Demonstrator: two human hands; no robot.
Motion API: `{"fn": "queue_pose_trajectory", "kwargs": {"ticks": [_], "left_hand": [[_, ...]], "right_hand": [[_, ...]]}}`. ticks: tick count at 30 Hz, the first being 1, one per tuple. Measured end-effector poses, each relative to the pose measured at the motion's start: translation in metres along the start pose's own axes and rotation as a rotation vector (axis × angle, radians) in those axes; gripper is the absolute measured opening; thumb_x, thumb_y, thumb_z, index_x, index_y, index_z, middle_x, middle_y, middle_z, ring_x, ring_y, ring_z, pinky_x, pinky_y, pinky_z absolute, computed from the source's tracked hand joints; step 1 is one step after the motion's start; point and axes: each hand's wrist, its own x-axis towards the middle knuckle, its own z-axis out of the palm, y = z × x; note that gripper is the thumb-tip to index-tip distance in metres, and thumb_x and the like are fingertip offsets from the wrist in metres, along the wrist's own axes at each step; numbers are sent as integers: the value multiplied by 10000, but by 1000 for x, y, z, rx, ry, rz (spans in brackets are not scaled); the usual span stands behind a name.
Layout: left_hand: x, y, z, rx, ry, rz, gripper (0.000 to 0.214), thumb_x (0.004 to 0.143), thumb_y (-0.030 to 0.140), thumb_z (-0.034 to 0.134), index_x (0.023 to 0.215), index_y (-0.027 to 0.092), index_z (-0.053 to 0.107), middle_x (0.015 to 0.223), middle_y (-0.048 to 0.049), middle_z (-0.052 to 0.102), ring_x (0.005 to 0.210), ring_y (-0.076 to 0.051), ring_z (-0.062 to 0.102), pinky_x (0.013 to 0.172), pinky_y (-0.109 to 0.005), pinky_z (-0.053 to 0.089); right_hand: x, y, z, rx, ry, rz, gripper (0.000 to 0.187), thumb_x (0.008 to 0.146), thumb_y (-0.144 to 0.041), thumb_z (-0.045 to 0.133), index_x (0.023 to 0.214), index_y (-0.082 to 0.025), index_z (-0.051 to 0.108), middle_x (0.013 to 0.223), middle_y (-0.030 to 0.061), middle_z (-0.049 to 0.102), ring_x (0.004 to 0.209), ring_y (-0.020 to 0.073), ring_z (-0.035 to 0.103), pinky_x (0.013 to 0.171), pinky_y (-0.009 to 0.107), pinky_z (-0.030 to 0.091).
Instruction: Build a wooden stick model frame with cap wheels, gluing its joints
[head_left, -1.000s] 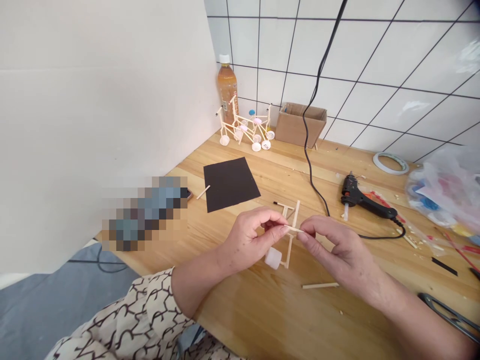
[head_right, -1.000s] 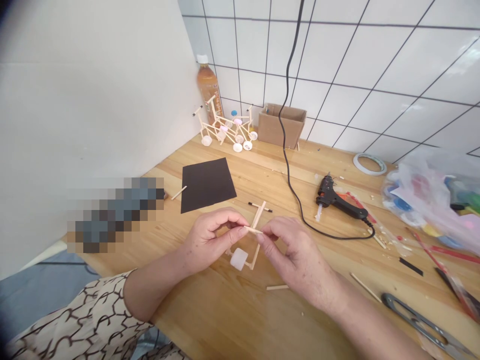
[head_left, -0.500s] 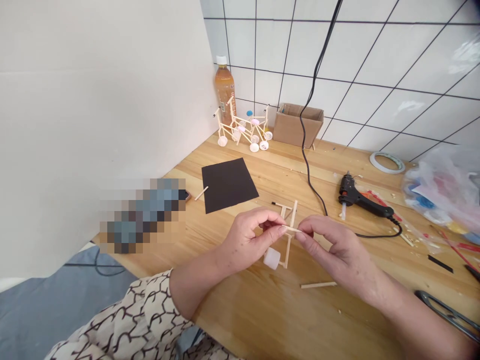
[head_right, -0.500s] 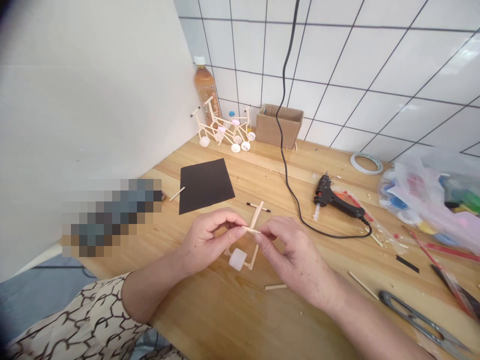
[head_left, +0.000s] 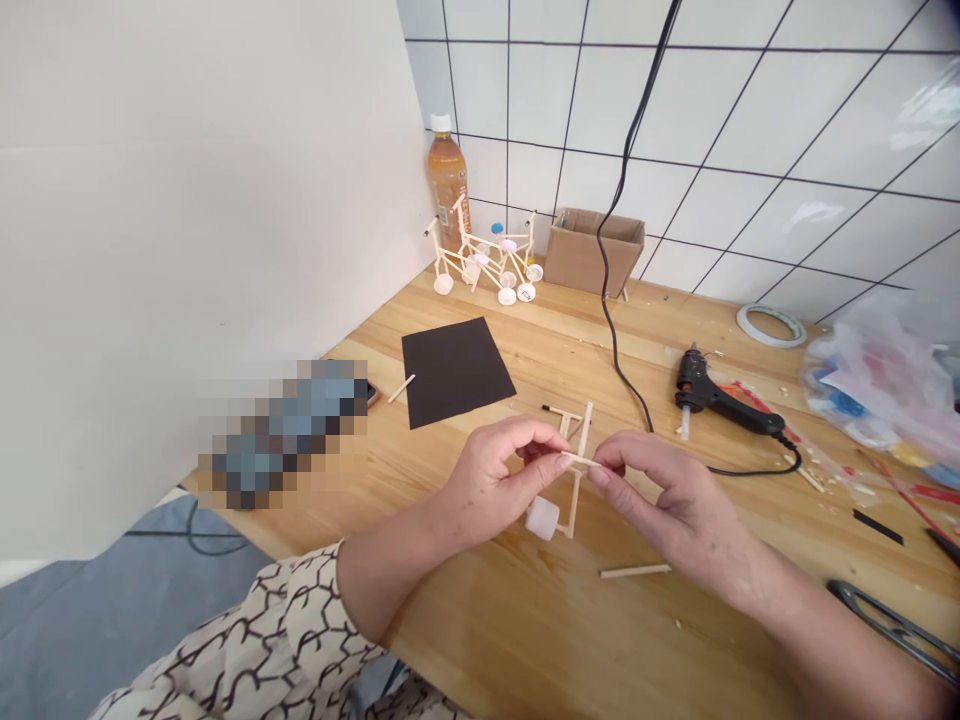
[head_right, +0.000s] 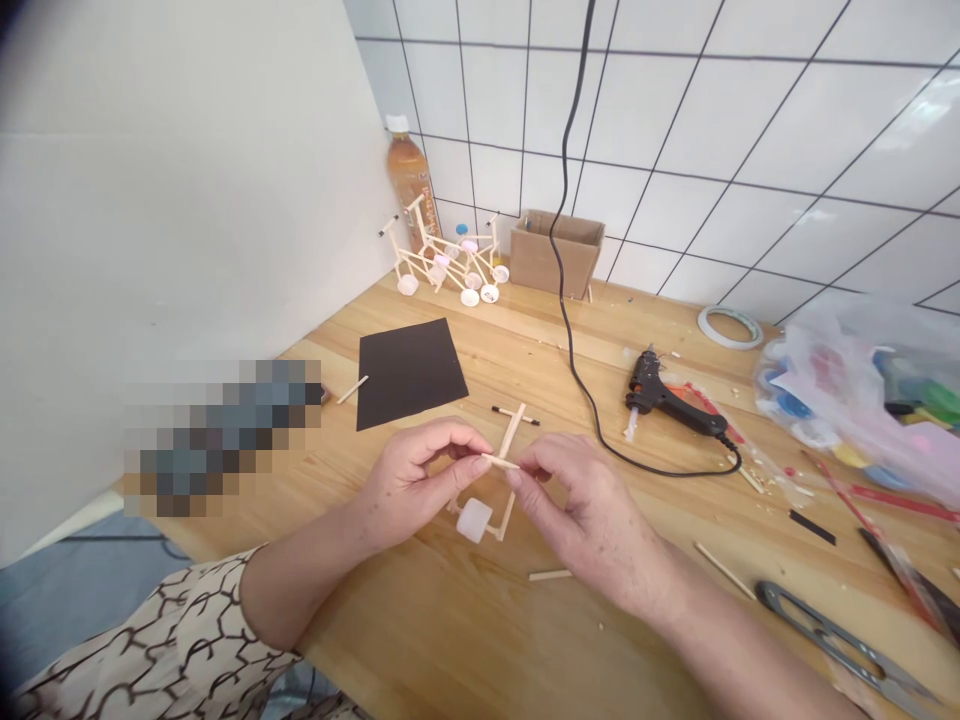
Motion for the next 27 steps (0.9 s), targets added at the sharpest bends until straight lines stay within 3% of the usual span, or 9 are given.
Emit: {"fn": "queue_pose_trajectory", "kwargs": {"ticks": [27], "left_hand": [[0, 1, 0, -13, 23, -22, 52, 762, 179, 652, 787, 137, 635, 723, -28, 653, 631, -105, 579, 596, -213, 507]], "right_hand": [[0, 0, -1, -17, -2, 6, 194, 891, -290, 468, 726, -210, 530, 659, -16, 547, 637, 118, 522, 606, 252, 433]]}}
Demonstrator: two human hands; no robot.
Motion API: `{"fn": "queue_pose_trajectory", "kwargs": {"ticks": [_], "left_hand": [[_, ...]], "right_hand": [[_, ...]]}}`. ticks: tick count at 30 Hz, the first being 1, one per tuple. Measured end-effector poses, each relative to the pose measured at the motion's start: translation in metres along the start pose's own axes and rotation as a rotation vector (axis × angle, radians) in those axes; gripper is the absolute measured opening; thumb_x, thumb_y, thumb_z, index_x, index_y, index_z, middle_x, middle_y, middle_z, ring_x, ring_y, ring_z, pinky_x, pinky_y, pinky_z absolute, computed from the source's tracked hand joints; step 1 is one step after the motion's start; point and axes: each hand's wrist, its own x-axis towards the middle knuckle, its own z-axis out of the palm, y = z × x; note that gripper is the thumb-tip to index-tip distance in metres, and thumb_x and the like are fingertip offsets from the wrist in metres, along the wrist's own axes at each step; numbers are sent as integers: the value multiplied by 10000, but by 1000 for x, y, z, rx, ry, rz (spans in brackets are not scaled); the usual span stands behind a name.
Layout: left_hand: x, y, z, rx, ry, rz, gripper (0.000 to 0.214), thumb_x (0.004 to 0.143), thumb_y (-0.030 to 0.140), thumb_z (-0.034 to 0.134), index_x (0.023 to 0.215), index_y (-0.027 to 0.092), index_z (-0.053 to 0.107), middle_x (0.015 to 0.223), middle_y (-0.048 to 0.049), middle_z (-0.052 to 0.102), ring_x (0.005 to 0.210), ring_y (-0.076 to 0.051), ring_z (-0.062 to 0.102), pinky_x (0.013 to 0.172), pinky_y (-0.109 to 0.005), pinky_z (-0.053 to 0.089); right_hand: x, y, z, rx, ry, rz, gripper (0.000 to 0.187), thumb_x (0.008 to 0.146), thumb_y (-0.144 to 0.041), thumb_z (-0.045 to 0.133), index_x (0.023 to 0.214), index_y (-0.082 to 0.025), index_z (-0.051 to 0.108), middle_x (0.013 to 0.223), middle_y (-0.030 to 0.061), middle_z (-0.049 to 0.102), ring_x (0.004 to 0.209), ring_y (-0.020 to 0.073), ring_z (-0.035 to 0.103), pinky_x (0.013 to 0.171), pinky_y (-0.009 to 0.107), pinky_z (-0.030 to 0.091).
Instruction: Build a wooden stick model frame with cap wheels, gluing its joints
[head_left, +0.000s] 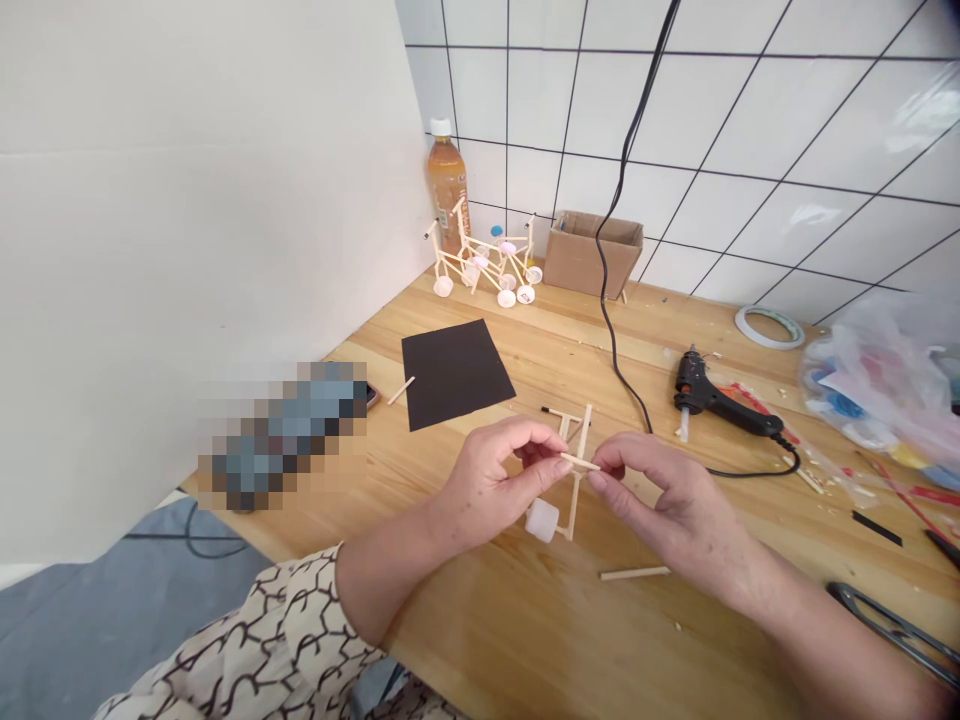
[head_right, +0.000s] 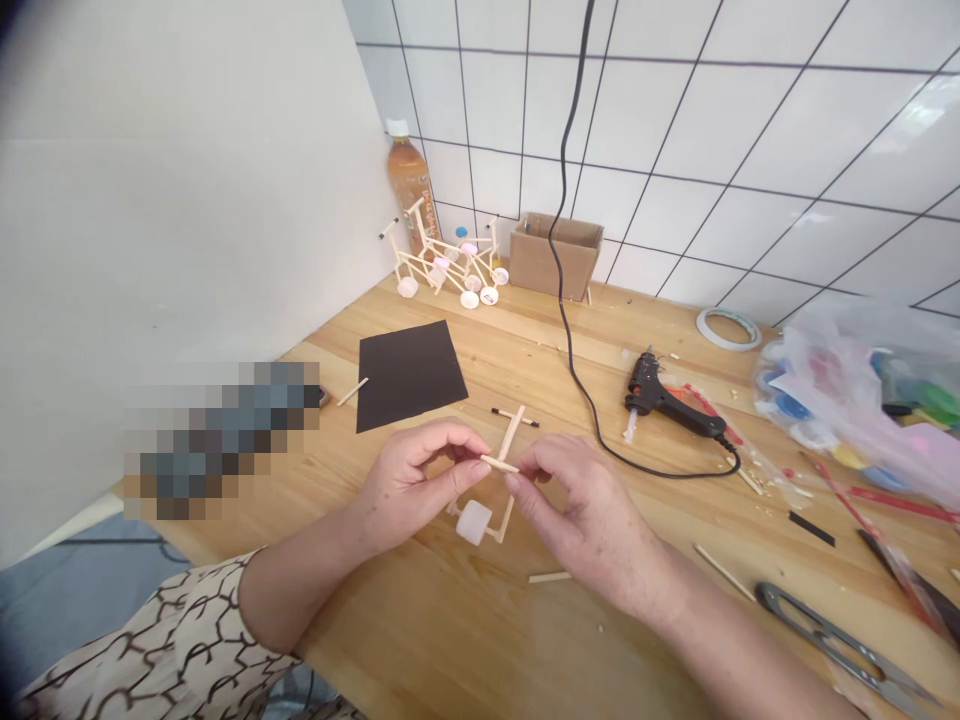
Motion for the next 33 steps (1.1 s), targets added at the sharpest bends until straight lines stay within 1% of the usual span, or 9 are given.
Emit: {"fn": "queue_pose_trajectory", "kwargs": {"ticks": [8, 17, 24, 33], "left_hand": [[-2, -3, 1, -67, 1, -20, 124, 739, 175, 671, 843, 136, 617, 754, -30, 646, 650, -108, 592, 606, -223, 520], [-2, 0, 0, -43, 4, -1, 96, 741, 155, 663, 818, 126, 613, 749, -32, 641, 637, -104, 588, 597, -217, 509], [-1, -2, 0, -8, 24, 38, 37, 764, 167, 642, 780, 136, 627, 724, -27, 649, 634, -102, 579, 591, -207, 502], [-1, -1, -1, 3, 17, 44, 28, 769, 155, 642, 770, 129, 634, 709, -23, 640, 629, -95, 570, 591, -194, 489]], "right_hand": [[-1, 1, 0, -24, 21, -2, 173, 874, -283, 484, 726, -213, 540, 661, -14, 561, 634, 122, 535, 606, 257, 444], [-2, 3, -1, -24, 8, 9, 129, 854, -250, 513, 734, -209, 540, 679, -15, 571, 659, 124, 538, 641, 268, 446], [-1, 3, 0, -37, 25, -5, 167, 875, -263, 481, 725, -211, 534, 661, -12, 559, 637, 123, 532, 611, 259, 444], [-1, 2, -1, -4, 22, -15, 196, 889, -280, 476, 710, -208, 513, 654, -21, 533, 622, 112, 510, 603, 246, 424]]}}
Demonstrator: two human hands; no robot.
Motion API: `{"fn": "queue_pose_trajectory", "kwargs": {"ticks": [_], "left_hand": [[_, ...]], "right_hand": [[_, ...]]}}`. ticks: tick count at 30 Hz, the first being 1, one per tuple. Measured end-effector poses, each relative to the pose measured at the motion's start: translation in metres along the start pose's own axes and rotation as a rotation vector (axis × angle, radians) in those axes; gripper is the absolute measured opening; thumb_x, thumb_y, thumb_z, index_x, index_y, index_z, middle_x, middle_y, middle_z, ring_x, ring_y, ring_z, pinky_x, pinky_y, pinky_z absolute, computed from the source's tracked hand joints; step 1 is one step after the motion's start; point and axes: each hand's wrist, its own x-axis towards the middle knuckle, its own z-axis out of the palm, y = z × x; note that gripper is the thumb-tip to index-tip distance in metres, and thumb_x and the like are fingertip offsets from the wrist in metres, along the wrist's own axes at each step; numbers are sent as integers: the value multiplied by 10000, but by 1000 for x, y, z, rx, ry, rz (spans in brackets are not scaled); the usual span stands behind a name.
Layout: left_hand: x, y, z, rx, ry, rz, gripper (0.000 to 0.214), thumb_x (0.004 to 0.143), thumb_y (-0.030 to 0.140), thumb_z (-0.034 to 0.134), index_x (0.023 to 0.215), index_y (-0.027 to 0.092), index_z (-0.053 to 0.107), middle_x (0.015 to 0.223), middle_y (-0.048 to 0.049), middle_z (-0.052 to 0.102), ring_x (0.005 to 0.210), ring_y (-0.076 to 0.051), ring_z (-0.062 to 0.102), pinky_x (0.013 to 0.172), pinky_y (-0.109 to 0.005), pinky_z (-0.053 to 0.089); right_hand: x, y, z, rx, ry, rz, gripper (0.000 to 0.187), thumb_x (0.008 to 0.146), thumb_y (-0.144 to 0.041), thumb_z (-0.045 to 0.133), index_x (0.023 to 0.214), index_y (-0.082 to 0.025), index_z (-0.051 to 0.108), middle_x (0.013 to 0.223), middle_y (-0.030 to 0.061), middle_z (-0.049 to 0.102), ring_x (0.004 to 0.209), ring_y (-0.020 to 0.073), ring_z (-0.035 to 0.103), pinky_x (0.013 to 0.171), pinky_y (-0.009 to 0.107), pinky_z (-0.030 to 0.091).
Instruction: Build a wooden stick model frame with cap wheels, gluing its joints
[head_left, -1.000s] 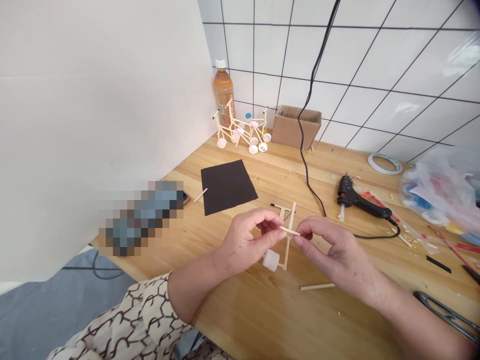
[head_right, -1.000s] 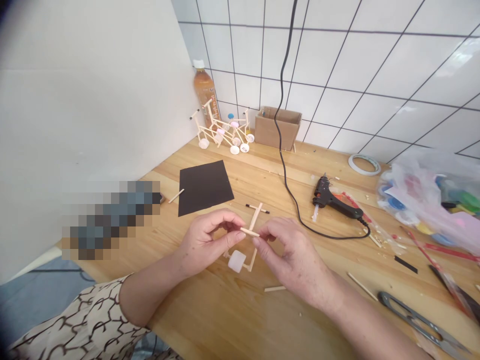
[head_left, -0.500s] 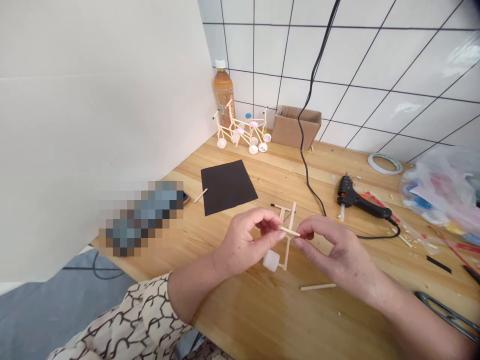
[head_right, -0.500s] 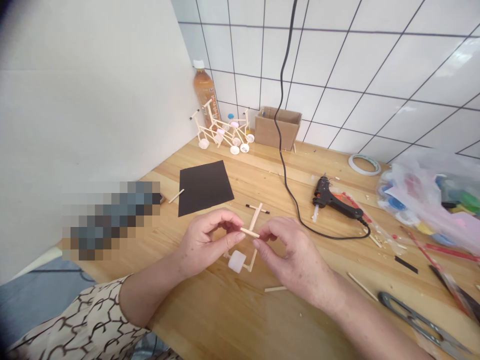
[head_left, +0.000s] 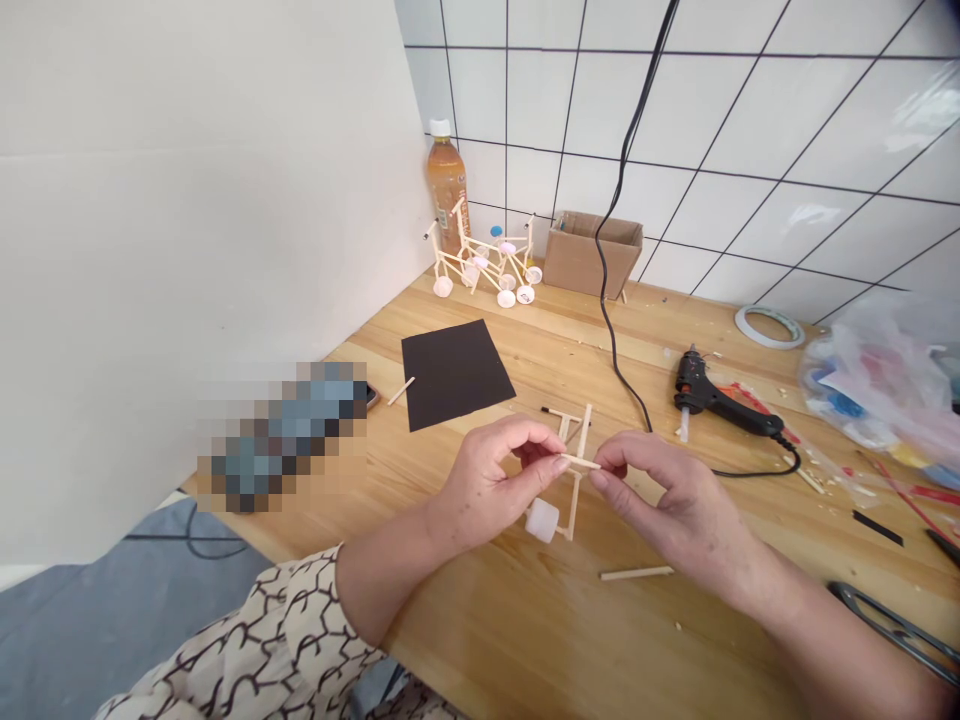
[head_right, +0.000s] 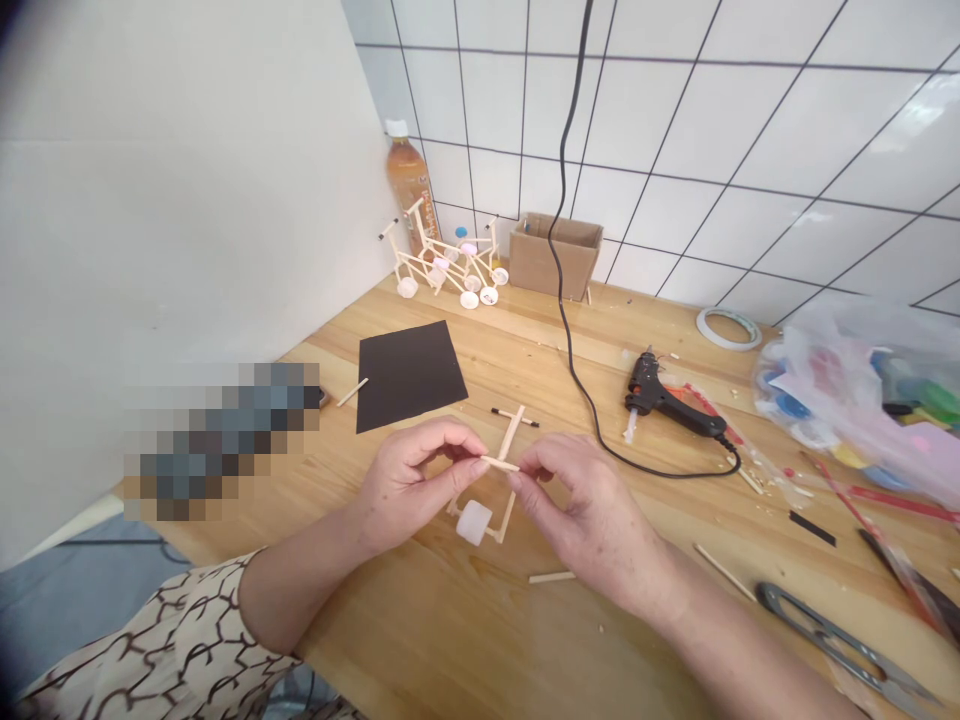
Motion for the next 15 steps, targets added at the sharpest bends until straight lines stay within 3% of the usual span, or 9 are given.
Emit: {"fn": "queue_pose_trajectory", "kwargs": {"ticks": [15], "left_hand": [[1, -1, 1, -6, 4, 6, 23, 767, 145, 640, 769, 126, 629, 701, -20, 634, 620, -91, 565, 586, -186, 483]], "right_hand": [[1, -2, 0, 6, 15, -6, 194, 884, -270, 481, 706, -206, 523, 640, -28, 525, 614, 108, 507, 593, 239, 416]]}}
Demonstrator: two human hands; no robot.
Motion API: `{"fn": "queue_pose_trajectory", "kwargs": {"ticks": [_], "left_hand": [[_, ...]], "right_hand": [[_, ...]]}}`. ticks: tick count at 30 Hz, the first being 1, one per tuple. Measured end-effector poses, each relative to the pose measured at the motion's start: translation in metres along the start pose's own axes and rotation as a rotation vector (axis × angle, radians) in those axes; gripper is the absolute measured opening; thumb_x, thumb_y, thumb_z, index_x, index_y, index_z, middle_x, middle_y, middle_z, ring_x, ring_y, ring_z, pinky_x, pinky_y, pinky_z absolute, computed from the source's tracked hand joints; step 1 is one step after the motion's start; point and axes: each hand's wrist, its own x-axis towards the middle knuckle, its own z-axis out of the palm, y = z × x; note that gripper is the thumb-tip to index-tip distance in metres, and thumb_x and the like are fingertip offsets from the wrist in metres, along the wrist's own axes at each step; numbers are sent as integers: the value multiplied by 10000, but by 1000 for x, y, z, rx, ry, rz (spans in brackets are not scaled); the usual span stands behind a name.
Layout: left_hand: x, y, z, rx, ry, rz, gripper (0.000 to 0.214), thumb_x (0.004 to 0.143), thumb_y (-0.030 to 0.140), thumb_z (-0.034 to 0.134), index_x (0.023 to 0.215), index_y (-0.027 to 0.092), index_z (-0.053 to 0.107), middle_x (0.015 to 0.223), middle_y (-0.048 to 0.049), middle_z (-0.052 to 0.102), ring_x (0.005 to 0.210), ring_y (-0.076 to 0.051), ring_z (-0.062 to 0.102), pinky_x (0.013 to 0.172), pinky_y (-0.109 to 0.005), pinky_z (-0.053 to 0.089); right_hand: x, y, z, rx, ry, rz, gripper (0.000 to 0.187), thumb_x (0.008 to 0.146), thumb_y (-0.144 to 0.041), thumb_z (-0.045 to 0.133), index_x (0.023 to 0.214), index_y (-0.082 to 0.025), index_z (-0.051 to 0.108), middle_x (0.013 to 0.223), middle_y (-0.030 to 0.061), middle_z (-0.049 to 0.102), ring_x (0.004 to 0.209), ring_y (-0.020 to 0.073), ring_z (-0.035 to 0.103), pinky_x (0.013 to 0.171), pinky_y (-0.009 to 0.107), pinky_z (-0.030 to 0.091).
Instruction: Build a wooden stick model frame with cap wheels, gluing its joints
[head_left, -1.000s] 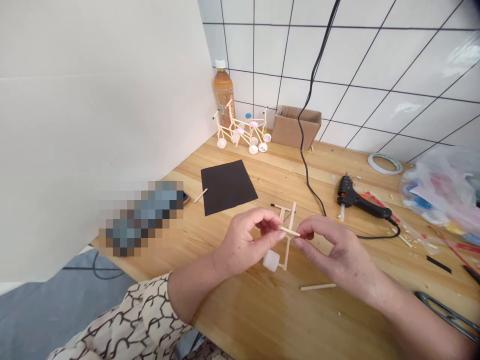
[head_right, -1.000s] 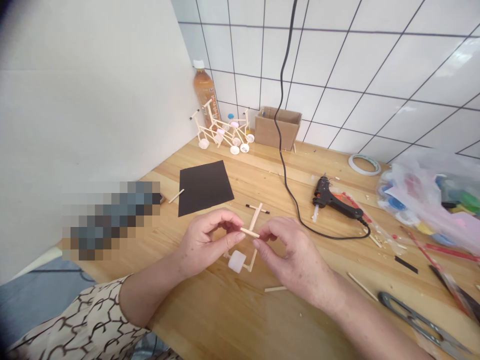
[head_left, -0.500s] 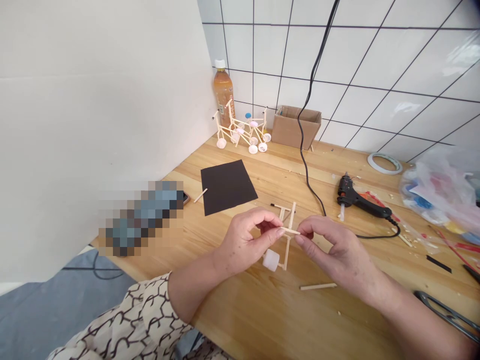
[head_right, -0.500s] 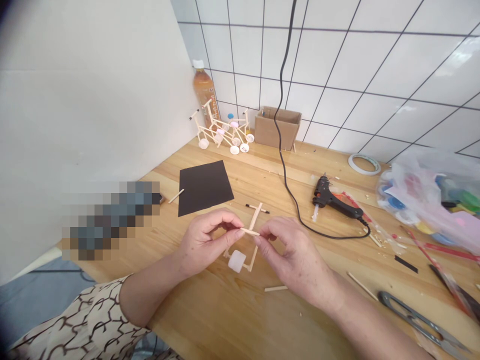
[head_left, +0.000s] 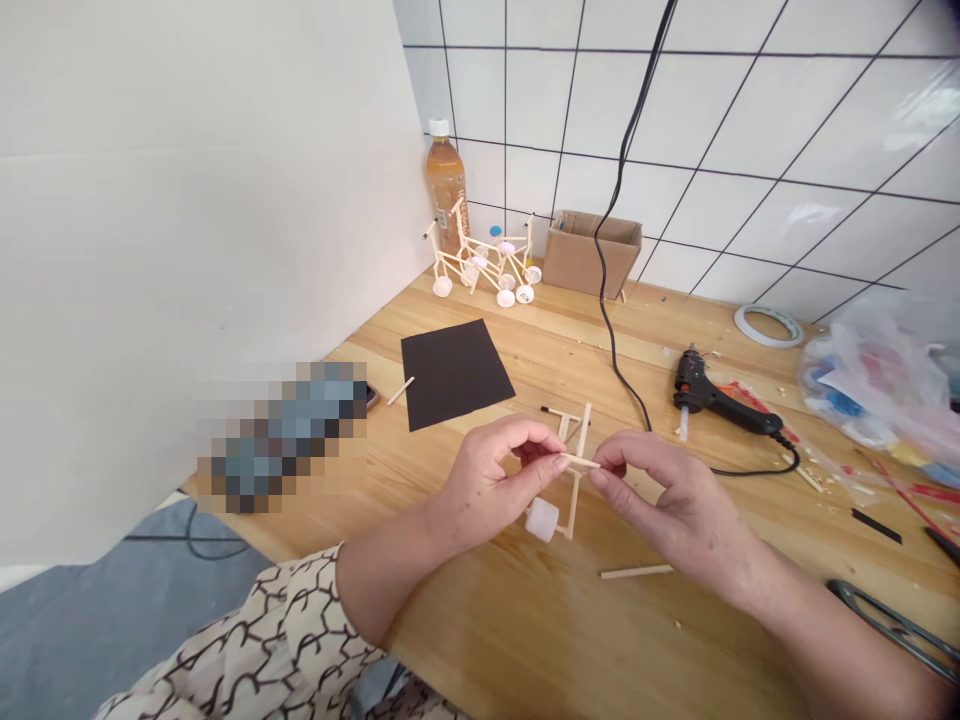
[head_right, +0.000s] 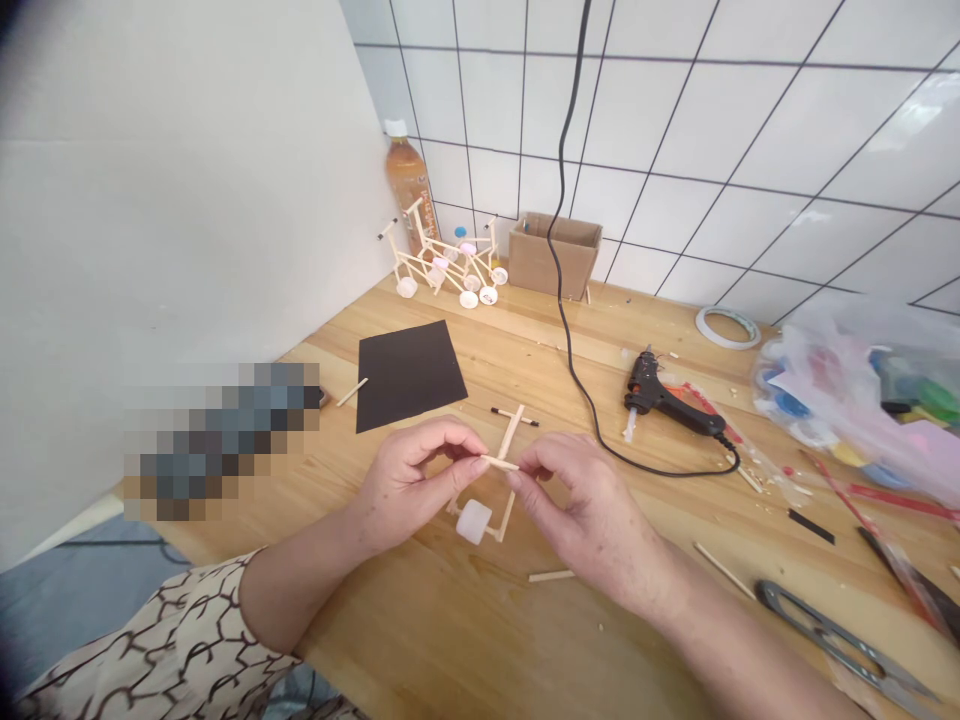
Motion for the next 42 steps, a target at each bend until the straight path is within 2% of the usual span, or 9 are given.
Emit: {"fn": "queue_pose_trajectory", "kwargs": {"ticks": [42], "left_hand": [[-1, 0, 0, 20, 0, 13, 35, 769, 152, 643, 767, 120, 632, 697, -28, 640, 614, -92, 569, 580, -185, 479]], "right_hand": [[0, 1, -1, 2, -13, 3, 191, 887, -271, 485, 713, -204, 525, 642, -33, 519, 619, 102, 502, 603, 237, 410]]}}
